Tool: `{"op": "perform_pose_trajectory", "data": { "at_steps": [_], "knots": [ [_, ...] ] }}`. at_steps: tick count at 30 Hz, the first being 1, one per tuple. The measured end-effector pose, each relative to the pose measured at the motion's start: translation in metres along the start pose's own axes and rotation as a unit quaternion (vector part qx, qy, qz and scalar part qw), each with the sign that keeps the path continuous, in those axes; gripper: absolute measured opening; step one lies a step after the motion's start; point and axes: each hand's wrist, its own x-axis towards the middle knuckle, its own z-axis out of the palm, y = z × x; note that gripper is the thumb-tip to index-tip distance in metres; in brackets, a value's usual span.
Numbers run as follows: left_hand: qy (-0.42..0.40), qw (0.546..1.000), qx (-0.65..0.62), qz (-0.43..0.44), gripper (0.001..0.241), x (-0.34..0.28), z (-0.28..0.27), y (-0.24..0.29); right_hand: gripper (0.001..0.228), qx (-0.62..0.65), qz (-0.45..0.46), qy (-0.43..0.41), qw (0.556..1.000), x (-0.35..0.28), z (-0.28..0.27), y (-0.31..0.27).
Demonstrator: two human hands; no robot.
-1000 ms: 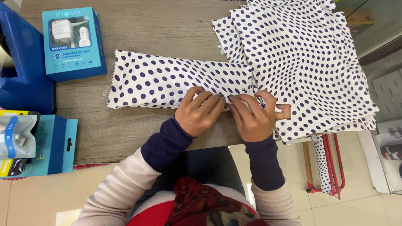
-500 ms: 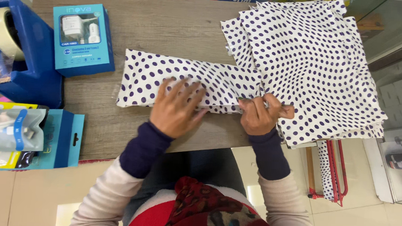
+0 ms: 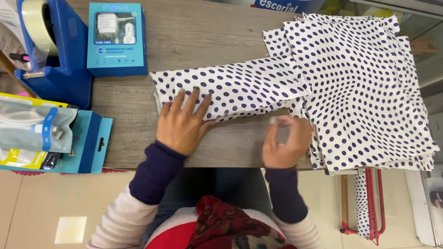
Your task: The person wraps a small blue electronic box in white and blue polka-dot paper, folding the edges and securing them with tape from a blue dispenser on the desk.
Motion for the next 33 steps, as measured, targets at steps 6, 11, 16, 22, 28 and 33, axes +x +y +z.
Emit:
{"op": "perform_pose_trajectory", "data": {
  "at_steps": [6,11,16,22,28,33],
  "knots": [
    [-0.028,0.999,-0.027,0.009,0.055,-0.012,-0.027,0.016,0.041,0.295,0.312,-0.171,0.887,-0.009,-0.004,-0.035],
    [-0.064,0.991,-0.108,0.043,0.067,-0.033,-0.039,-0.003,0.055,0.382,0.331,-0.234,0.83,-0.01,0.011,-0.007],
    [-0.058,0.976,-0.208,0.013,0.066,-0.058,-0.03,-0.006,0.047,0.465,0.345,-0.265,0.771,-0.012,0.043,0.011],
    [-0.037,0.961,-0.273,0.002,0.073,-0.067,-0.042,0.002,0.046,0.477,0.339,-0.284,0.76,0.012,0.05,0.006],
    [-0.122,0.977,-0.169,0.033,0.082,-0.07,-0.049,-0.028,0.066,0.417,0.332,-0.211,0.819,0.011,0.03,-0.028],
    [-0.113,0.96,-0.244,0.083,0.056,-0.072,-0.044,-0.029,0.06,0.194,-0.043,-0.225,0.954,-0.004,0.013,-0.091]
  ]
}}
